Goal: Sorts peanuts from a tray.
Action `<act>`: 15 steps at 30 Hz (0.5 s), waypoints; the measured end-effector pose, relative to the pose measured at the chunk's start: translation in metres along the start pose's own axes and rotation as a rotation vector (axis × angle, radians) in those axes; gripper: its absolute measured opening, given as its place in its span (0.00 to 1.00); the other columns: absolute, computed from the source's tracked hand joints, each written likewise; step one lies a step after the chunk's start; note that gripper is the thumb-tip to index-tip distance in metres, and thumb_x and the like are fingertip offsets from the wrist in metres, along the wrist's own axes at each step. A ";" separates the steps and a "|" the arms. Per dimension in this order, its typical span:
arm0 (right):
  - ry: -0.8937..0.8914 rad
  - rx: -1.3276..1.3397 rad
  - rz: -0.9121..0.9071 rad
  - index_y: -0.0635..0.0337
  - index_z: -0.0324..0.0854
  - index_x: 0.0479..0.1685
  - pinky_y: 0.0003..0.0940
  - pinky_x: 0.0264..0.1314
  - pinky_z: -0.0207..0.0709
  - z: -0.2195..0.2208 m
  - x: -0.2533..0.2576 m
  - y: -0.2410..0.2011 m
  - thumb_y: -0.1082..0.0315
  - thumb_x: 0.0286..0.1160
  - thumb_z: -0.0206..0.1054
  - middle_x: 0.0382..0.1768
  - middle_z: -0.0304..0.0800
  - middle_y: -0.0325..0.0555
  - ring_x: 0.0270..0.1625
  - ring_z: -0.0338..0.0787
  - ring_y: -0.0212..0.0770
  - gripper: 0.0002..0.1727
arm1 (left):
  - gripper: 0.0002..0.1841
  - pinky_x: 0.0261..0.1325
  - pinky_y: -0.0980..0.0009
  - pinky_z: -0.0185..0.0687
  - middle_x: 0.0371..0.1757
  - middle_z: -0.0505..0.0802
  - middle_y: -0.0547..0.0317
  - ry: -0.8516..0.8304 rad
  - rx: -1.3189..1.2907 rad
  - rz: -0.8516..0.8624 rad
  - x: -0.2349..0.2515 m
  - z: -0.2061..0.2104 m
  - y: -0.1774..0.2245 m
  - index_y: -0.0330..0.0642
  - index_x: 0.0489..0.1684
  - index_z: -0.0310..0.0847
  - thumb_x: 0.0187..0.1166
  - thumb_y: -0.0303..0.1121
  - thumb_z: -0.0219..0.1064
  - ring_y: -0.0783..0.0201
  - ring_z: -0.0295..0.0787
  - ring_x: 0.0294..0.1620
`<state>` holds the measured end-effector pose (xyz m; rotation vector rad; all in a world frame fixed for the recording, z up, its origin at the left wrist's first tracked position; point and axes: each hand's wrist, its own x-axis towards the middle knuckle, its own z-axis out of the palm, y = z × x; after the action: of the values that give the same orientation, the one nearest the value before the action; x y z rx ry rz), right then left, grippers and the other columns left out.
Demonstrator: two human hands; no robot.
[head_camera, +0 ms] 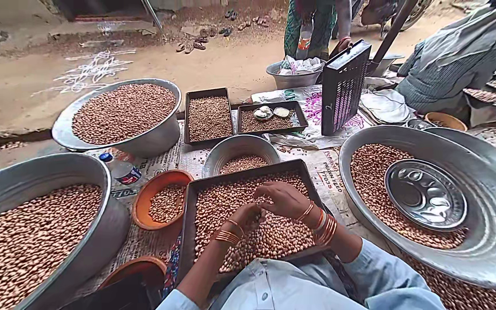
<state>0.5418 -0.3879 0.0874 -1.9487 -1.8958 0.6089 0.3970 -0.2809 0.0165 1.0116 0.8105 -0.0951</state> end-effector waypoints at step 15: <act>0.362 -0.794 0.459 0.63 0.71 0.84 0.79 0.89 0.39 -0.225 0.107 0.216 0.67 0.53 0.87 0.87 0.61 0.74 0.92 0.54 0.74 0.48 | 0.12 0.82 0.40 0.67 0.65 0.90 0.38 0.872 1.044 0.711 -0.052 -0.154 0.001 0.39 0.54 0.92 0.79 0.28 0.66 0.37 0.80 0.75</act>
<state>0.8456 -0.2800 0.1560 -2.7643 -1.5763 -0.4710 0.2741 -0.1750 0.0090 2.3664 1.1449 0.6423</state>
